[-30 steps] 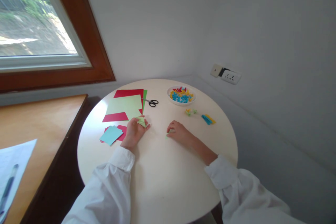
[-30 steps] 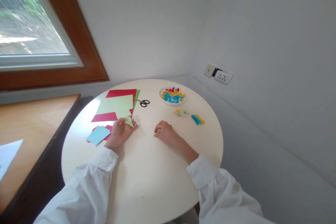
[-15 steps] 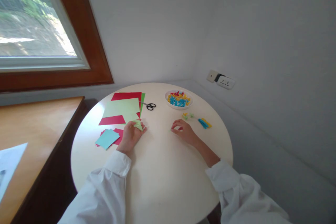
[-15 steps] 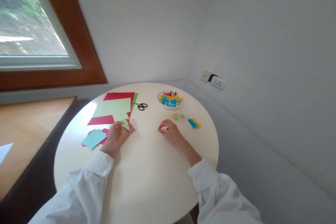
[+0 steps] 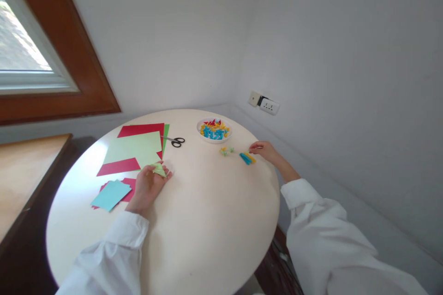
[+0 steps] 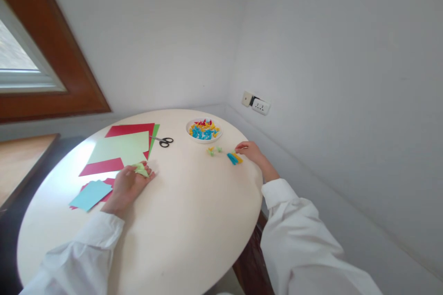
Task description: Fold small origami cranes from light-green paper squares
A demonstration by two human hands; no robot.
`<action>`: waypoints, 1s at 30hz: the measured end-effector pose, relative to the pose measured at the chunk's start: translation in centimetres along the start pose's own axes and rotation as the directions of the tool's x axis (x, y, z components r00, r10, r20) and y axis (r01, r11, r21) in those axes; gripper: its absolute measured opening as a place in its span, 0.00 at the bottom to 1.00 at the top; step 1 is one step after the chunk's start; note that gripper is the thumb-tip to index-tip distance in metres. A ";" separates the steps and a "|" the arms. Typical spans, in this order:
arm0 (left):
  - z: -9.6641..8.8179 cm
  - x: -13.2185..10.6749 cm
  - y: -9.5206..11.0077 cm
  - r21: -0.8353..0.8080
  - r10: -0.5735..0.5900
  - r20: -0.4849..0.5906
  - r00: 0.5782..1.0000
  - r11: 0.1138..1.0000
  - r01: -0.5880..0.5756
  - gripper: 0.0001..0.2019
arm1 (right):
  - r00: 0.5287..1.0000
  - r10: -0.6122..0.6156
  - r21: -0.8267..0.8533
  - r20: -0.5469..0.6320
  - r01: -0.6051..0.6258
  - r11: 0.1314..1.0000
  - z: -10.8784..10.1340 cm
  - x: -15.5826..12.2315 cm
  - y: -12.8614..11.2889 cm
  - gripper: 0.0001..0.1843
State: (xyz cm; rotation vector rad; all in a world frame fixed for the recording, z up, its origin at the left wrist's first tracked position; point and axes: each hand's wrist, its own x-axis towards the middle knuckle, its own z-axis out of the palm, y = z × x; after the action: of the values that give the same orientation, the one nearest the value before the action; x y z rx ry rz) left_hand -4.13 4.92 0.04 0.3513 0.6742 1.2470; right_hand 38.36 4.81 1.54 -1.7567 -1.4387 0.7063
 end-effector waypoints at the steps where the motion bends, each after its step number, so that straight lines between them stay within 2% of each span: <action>1: 0.0 0.0 0.0 -0.002 0.000 -0.009 1.000 1.000 0.000 0.07 | 1.000 0.009 0.008 0.008 -0.009 1.000 0.1 0.0 0.2 0.04; 10: -0.1 0.0 0.0 0.004 -0.006 -0.031 1.000 1.000 0.006 0.08 | 0.995 0.094 0.073 -0.018 -0.093 0.993 0.8 0.1 1.9 0.09; 18: -0.2 0.1 0.0 0.006 -0.021 -0.027 0.999 1.000 0.021 0.09 | 0.994 0.096 0.120 -0.052 -0.089 0.989 0.9 0.5 1.8 0.08; 23: -0.3 0.2 0.1 0.002 -0.025 -0.044 0.999 1.000 0.025 0.09 | 0.997 0.082 0.108 -0.009 -0.080 0.991 0.5 0.8 1.8 0.07; 30: -0.4 0.2 0.0 -0.001 -0.023 -0.018 1.000 1.000 0.023 0.09 | 0.998 0.033 0.000 0.057 -0.033 0.999 0.5 1.1 1.4 0.08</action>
State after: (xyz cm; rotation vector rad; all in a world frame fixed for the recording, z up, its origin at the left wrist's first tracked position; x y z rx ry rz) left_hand -4.37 5.06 -0.32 0.3309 0.6907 1.2295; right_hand 39.06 5.88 0.14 -1.7756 -1.4500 0.7800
